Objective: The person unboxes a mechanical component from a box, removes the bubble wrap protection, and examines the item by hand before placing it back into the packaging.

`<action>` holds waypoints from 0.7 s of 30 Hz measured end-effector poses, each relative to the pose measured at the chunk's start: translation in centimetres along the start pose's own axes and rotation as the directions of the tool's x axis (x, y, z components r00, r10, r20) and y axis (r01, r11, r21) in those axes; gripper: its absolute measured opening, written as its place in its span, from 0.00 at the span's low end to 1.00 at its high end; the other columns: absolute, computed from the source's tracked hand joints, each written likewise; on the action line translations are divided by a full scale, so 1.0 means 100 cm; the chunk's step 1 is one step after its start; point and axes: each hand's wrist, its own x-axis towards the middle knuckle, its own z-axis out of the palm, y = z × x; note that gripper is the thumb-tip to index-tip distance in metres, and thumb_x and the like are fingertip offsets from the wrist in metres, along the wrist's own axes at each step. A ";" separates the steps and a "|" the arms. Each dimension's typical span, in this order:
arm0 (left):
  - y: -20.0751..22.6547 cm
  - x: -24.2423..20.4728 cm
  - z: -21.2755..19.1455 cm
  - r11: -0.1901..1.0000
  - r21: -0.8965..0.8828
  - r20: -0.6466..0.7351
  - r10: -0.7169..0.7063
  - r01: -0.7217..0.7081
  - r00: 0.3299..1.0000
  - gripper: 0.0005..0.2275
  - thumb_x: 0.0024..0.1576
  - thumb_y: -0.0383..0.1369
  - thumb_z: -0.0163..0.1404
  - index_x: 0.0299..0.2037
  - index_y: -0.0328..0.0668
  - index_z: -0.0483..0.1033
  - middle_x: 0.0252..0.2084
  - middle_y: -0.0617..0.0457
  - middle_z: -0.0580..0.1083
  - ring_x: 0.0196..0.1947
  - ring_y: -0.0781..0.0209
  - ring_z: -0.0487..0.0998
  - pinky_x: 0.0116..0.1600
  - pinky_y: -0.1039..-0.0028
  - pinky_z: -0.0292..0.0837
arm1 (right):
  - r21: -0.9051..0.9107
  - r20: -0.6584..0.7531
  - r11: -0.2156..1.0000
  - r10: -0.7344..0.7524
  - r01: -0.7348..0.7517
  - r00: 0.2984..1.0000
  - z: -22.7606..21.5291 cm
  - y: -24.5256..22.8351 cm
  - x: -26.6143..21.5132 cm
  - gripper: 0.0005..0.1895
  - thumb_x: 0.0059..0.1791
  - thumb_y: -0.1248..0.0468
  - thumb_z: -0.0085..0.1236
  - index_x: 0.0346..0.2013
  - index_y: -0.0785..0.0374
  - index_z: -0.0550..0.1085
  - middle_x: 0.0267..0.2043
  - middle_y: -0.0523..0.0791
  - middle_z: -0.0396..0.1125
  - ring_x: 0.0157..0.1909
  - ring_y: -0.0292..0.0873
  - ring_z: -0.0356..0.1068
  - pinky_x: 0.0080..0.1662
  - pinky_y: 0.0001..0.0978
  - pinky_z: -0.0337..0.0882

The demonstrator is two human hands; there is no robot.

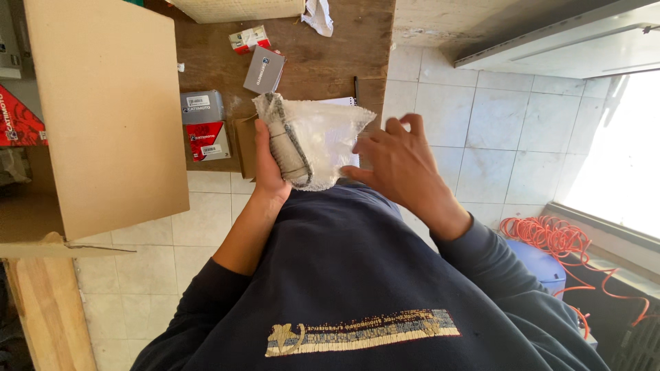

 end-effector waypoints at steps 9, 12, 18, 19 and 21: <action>0.014 -0.032 0.020 0.848 0.444 0.120 0.264 -0.289 0.957 0.48 0.73 0.64 0.54 0.90 0.40 0.43 0.90 0.31 0.40 0.90 0.26 0.39 0.93 0.34 0.40 | 0.596 0.290 0.674 0.326 -0.436 0.900 0.022 0.013 0.018 0.30 0.56 0.29 0.65 0.52 0.50 0.81 0.30 0.42 0.75 0.37 0.53 0.79 0.49 0.52 0.73; 0.027 -0.045 0.040 0.845 0.452 0.137 0.251 -0.286 0.958 0.48 0.72 0.64 0.54 0.89 0.40 0.44 0.89 0.25 0.38 0.89 0.17 0.36 0.91 0.24 0.39 | 0.732 0.364 0.540 0.207 -0.416 0.908 0.050 0.004 0.034 0.25 0.60 0.39 0.65 0.56 0.56 0.82 0.28 0.46 0.70 0.36 0.48 0.79 0.47 0.47 0.74; 0.016 -0.016 -0.019 0.834 0.515 0.098 0.174 -0.199 0.980 0.49 0.72 0.66 0.53 0.90 0.43 0.44 0.89 0.26 0.40 0.89 0.21 0.38 0.90 0.25 0.37 | 0.816 0.260 0.451 0.270 -0.361 0.927 0.067 0.004 0.021 0.11 0.57 0.60 0.68 0.32 0.57 0.78 0.22 0.43 0.67 0.30 0.40 0.68 0.40 0.36 0.70; 0.020 -0.016 -0.023 0.835 0.514 0.097 0.171 -0.197 0.980 0.49 0.72 0.66 0.53 0.90 0.43 0.44 0.89 0.26 0.40 0.89 0.21 0.38 0.90 0.25 0.37 | 0.815 0.263 0.452 0.271 -0.363 0.926 0.061 0.002 0.014 0.11 0.57 0.60 0.68 0.32 0.57 0.78 0.22 0.43 0.67 0.30 0.40 0.68 0.40 0.36 0.70; 0.029 -0.013 -0.030 0.835 0.524 0.087 0.145 -0.169 0.986 0.50 0.72 0.66 0.52 0.90 0.41 0.40 0.89 0.26 0.39 0.89 0.19 0.37 0.90 0.23 0.35 | 0.856 0.027 0.502 0.195 -0.124 0.980 0.050 -0.002 0.000 0.09 0.53 0.65 0.74 0.30 0.59 0.81 0.32 0.47 0.71 0.41 0.46 0.75 0.50 0.41 0.75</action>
